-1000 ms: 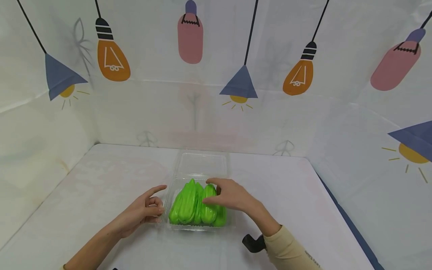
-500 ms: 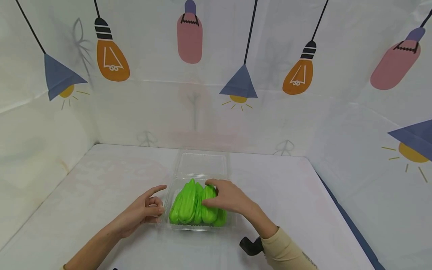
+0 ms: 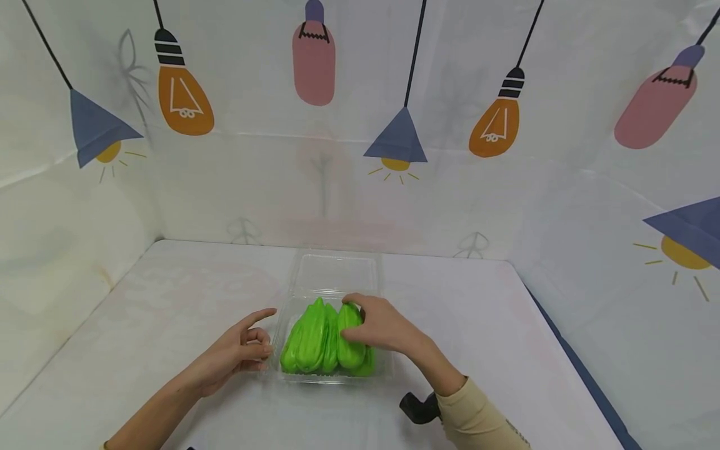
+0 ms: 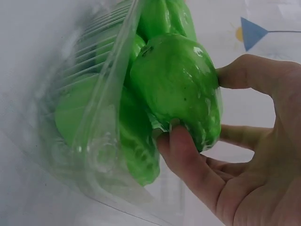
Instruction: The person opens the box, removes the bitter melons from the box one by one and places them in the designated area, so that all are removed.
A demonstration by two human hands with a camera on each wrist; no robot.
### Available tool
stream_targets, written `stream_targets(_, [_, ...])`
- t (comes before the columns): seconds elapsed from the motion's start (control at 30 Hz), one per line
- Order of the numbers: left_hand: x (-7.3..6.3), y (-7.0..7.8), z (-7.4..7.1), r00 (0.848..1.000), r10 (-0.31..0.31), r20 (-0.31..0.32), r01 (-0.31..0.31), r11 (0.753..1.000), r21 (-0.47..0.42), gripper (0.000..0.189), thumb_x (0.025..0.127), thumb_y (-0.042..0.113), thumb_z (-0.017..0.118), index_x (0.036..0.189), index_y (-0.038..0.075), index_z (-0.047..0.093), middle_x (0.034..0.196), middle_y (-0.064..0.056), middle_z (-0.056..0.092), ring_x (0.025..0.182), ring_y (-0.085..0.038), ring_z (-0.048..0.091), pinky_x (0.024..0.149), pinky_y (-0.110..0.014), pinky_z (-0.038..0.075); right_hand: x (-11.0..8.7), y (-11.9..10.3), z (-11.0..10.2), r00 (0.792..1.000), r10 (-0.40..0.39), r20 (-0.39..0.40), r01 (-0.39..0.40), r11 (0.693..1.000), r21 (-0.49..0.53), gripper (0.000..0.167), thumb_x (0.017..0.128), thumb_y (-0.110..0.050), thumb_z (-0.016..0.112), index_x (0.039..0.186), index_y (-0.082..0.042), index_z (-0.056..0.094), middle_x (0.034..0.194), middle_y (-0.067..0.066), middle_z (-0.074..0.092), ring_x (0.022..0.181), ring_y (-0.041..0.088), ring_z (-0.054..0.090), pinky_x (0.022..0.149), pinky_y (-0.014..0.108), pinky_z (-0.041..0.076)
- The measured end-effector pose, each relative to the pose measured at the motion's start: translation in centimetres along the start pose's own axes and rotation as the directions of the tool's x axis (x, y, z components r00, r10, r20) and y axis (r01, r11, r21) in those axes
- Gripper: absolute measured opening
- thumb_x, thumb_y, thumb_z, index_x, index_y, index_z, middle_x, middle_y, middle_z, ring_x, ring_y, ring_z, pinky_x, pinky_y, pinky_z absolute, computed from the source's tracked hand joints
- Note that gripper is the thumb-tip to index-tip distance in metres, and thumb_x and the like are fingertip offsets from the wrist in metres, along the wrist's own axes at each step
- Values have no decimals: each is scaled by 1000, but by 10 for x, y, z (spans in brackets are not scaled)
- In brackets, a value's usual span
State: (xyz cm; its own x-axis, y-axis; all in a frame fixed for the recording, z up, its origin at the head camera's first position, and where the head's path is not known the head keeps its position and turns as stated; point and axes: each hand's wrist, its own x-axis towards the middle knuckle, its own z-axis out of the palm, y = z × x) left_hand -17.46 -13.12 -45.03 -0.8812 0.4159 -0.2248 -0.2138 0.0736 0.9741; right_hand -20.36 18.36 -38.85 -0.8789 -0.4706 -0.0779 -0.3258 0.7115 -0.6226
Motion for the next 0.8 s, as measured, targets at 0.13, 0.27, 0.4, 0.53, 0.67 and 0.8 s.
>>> stream_targets(0.13, [0,0,0,1000,0,-4,0,1000,3,80,92,11,68,156,16,21,89,-1,52,81,-14,59,73,-29,59,0,-2,-3,1000,11,-1,-11,1000,7,61,81,-29,70,139,-18,54,102,7,64,73,15,57,55,29,47])
stream_targets(0.27, [0,0,0,1000,0,0,0,1000,0,80,92,11,68,157,16,20,89,-1,52,80,-14,59,72,-29,59,0,-3,-5,1000,18,-8,-18,1000,7,63,81,-27,69,141,-19,52,104,8,64,73,15,54,54,29,45])
stream_targets(0.4, [0,-1,0,1000,-2,4,2,1000,-7,81,92,11,68,157,16,19,89,-1,52,80,-13,59,72,-29,59,0,-3,-7,999,36,-5,-36,999,30,64,81,-24,67,142,-21,51,107,10,63,65,13,57,55,30,48])
stream_targets(0.53, [1,-1,-1,1000,-4,6,4,1000,-13,81,92,11,67,157,16,19,89,-1,52,80,-14,59,72,-29,59,1,-2,-9,998,56,-5,-56,997,60,66,79,-20,65,143,-21,50,112,14,61,64,14,58,56,31,50])
stream_targets(0.67, [1,-1,-1,1000,-5,6,5,1000,-16,80,93,11,67,157,16,19,90,-1,52,81,-14,59,73,-29,59,2,1,-13,998,60,-17,-58,995,80,68,78,-17,63,144,-23,49,117,17,60,65,15,57,57,32,50])
stream_targets(0.8, [2,-1,-1,1000,-7,7,7,1000,-15,79,93,11,67,157,17,20,91,-1,52,81,-14,59,73,-30,59,2,4,-17,997,69,-34,-65,993,97,67,79,-17,62,145,-26,48,120,17,59,65,15,57,56,32,48])
